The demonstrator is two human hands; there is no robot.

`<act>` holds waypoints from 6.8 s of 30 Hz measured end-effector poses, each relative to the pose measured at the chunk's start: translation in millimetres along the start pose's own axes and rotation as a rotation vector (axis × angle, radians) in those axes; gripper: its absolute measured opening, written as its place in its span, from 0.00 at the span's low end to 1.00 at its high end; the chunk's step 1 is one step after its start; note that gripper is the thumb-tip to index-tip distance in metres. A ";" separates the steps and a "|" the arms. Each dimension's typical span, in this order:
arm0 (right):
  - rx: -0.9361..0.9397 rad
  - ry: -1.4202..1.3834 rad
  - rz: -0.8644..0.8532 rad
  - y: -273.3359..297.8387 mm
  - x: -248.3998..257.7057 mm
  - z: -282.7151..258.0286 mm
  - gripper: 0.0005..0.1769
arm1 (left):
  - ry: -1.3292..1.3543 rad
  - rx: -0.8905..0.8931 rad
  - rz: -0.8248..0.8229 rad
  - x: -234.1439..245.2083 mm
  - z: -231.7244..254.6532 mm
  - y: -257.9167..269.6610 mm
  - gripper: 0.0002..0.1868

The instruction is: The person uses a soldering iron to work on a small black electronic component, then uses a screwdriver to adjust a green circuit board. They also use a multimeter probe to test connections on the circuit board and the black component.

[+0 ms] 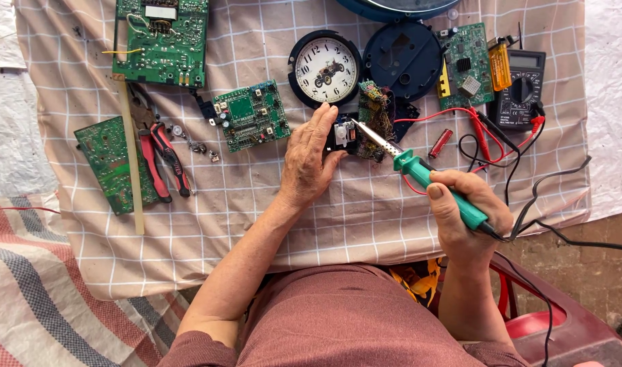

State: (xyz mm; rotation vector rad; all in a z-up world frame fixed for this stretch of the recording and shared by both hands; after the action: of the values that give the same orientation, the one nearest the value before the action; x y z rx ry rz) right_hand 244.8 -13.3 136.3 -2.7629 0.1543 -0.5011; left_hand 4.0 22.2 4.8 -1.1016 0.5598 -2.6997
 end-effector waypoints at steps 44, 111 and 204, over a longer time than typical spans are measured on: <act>-0.797 -1.274 0.941 -87.8 130.0 244.2 0.23 | -0.065 -0.029 -0.007 8.7 3.7 -6.1 0.44; 0.043 -0.019 0.460 54.4 30.7 121.8 0.04 | -0.010 -0.271 0.136 14.1 37.4 -2.8 0.23; -0.025 -0.655 0.453 103.0 82.4 89.6 0.11 | 0.852 0.143 -0.067 69.1 111.7 -80.7 0.13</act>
State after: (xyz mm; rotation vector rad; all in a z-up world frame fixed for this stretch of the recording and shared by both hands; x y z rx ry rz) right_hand 348.8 -96.8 49.0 -2.6325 0.5985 0.5153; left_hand 31.9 44.8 154.7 0.1201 0.4136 -3.1181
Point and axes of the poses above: each hand's wrist, its own y-axis away from the middle knuckle, its own x-axis out of the back of the hand, z = x × y, the point moved 2 cm from there along -y, towards the middle knuckle, and after that the axes turned 3 degrees about -y, right-handed, at the moved point
